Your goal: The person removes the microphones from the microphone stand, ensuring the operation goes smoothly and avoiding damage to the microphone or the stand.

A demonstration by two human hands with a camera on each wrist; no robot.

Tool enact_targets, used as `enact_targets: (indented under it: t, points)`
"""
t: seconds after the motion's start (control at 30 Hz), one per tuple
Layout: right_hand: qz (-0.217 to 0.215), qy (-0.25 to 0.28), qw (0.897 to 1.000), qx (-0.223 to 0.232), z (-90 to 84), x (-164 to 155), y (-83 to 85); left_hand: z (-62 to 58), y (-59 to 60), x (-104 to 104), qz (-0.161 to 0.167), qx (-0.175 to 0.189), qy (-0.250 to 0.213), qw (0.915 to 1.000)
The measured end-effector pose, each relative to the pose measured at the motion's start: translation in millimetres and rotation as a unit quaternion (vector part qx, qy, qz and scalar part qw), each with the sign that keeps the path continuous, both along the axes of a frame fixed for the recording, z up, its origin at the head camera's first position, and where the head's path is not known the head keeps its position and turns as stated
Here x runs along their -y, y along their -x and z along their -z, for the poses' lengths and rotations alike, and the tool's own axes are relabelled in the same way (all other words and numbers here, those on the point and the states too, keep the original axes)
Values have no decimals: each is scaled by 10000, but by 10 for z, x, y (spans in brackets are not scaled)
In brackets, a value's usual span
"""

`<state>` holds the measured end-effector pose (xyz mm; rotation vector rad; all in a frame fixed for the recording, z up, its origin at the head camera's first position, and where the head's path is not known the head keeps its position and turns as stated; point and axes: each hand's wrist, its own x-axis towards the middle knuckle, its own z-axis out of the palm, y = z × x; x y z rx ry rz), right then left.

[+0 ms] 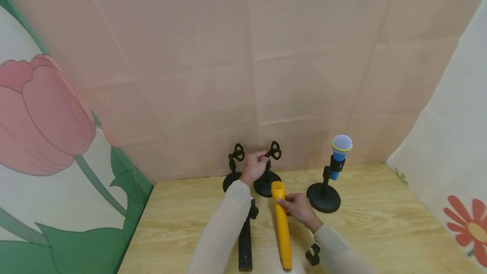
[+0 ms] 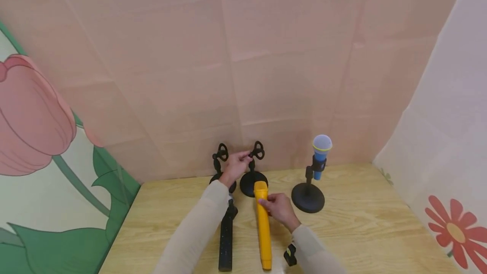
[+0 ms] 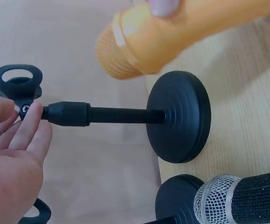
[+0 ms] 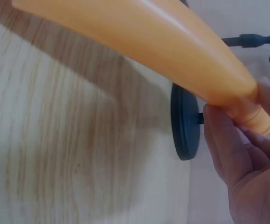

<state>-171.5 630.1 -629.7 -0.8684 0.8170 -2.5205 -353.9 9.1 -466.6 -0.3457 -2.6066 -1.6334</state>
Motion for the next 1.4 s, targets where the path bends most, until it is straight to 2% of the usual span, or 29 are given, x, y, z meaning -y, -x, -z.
enact_targets:
  t: [0.07, 0.1, 0.17, 0.2, 0.33, 0.4, 0.57, 0.63, 0.67, 0.7, 0.83, 0.97, 1.13, 1.23, 1.33, 1.4]
  points:
    - [680, -234, 9974, 14, 371, -353, 69, 8, 5, -4, 20, 45, 20, 10000]
    - [718, -92, 9973, 87, 462, -423, 89, 11, 11, -7, 35, 87, 8, 10000]
    - [1000, 59, 9949, -116, 569, -430, 106, 15, 22, -10, 59, 127, -15, 9999]
    - [1122, 7, 9935, -180, 568, -408, 107, 15, 27, -10, 63, 169, -24, 9998]
    - [987, -6, 9948, -265, 421, -238, 60, 13, 33, -8, 79, 299, -18, 9995]
    - [629, 111, 9980, -11, 369, -236, 62, 17, 31, -5, 91, 303, 8, 9995]
    - [439, 280, 9984, 236, 378, -289, 57, 44, 14, 12, 168, 252, 51, 9995]
    - [573, 432, 9974, 79, 406, -279, 41, 57, -6, 27, 211, 242, 29, 9995]
    - [433, 548, 9974, 152, 405, -292, 45, 68, -15, 36, 235, 232, 28, 9995]
    - [486, 608, 9969, 100, 415, -291, 46, 79, -30, 45, 238, 218, 45, 9995]
    - [45, 809, 9963, 287, 475, -395, 119, 141, -86, 86, 320, 238, 216, 9990]
    - [-259, 796, 9954, 459, 522, -482, 188, 210, -129, 118, 366, 501, 392, 9973]
    - [447, 253, 9982, 311, 547, -508, 188, 299, -189, 142, 513, 575, 545, 9955]
    - [654, 40, 9963, 554, 564, -549, 188, 350, -237, 154, 630, 548, 715, 9939]
    - [648, 231, 9961, 553, 608, -577, 200, 390, -272, 165, 653, 535, 845, 9928]
    - [621, 457, 9967, 248, 539, -457, 176, 409, -281, 166, 661, 510, 864, 9928]
